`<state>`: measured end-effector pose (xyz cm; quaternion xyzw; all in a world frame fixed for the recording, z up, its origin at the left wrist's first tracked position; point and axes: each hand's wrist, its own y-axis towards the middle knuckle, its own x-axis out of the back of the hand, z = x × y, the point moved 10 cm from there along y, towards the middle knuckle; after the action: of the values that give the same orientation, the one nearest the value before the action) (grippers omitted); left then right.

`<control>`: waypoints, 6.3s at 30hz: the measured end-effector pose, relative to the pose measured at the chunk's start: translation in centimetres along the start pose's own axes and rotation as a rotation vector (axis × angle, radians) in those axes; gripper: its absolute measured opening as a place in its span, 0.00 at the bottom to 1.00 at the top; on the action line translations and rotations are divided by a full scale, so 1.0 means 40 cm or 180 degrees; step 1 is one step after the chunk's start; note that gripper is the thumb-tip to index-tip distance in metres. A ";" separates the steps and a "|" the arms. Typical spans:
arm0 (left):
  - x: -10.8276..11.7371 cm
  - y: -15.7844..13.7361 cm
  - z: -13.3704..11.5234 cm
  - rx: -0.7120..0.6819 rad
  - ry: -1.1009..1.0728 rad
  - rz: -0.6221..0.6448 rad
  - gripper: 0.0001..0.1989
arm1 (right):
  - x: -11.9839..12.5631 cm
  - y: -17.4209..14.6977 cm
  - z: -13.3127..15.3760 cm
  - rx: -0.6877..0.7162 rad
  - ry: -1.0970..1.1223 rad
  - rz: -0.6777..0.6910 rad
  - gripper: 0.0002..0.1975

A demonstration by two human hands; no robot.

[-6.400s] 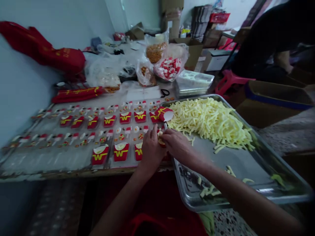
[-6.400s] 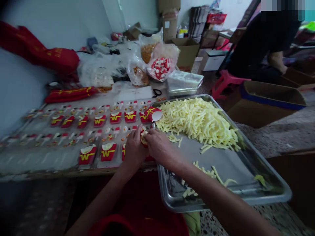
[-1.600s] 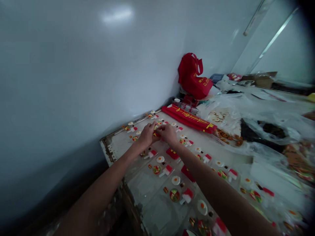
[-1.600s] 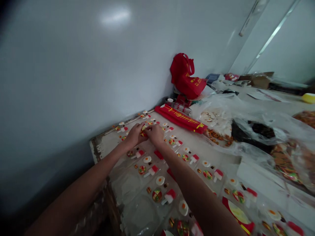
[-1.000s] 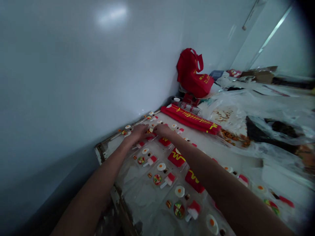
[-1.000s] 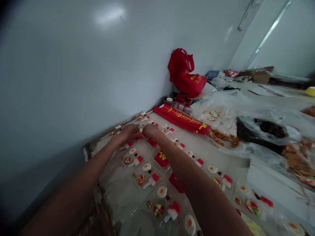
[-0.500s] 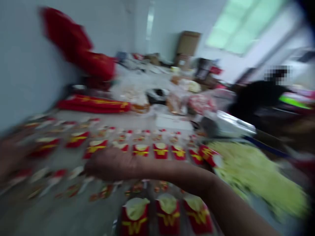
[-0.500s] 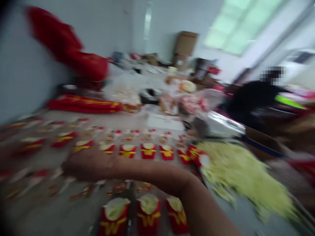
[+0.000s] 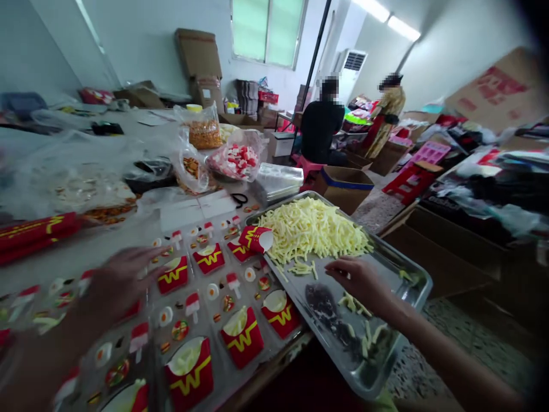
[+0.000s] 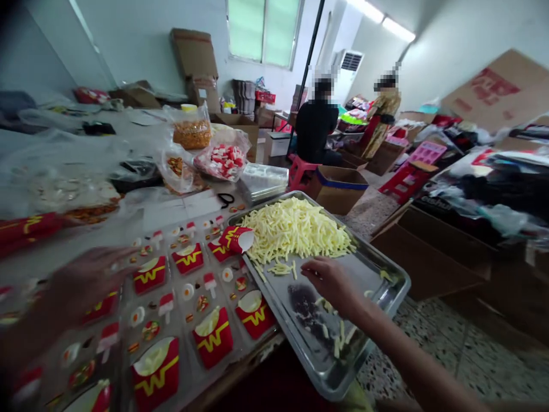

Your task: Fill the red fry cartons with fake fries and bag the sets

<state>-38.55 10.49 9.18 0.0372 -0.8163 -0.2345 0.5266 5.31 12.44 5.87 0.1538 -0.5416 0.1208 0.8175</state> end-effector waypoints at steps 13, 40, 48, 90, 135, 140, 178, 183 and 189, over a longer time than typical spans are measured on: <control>-0.421 0.329 -0.314 -0.0961 0.0097 0.1473 0.43 | -0.070 0.241 0.139 0.0356 0.1402 0.0079 0.13; -0.398 0.305 -0.320 -0.0366 -0.0033 0.0436 0.42 | 0.014 0.291 0.053 0.0041 0.0501 0.0019 0.08; -0.372 0.269 -0.484 -0.0095 -0.0005 0.0288 0.44 | -0.003 0.253 0.165 0.0977 0.0115 0.0352 0.09; -0.408 0.056 -0.646 0.0545 -0.1397 -0.0140 0.39 | 0.035 0.005 0.100 0.0494 0.1535 0.0093 0.14; -0.493 0.161 -0.740 0.0269 -0.1553 -0.0033 0.48 | 0.204 -0.089 -0.150 0.0276 0.1078 -0.0143 0.07; -0.424 0.115 -0.659 0.0763 -0.1314 -0.0379 0.45 | 0.091 -0.185 -0.242 0.0312 -0.0017 0.0591 0.08; -0.408 0.070 -0.687 0.0383 -0.0798 0.0050 0.45 | 0.004 -0.070 -0.255 0.1468 -0.0971 0.1101 0.09; -0.412 0.084 -0.718 0.0256 -0.0819 0.0135 0.45 | -0.011 -0.035 -0.324 0.0959 -0.0808 0.0982 0.06; -0.481 0.087 -0.774 0.0209 -0.0717 0.0628 0.45 | 0.094 -0.118 -0.426 -0.1102 -0.0518 0.0412 0.06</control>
<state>-2.24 8.88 4.84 -0.0525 -0.8771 -0.1575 0.4507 22.93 14.69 2.55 -0.0149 -0.6273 0.0653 0.7759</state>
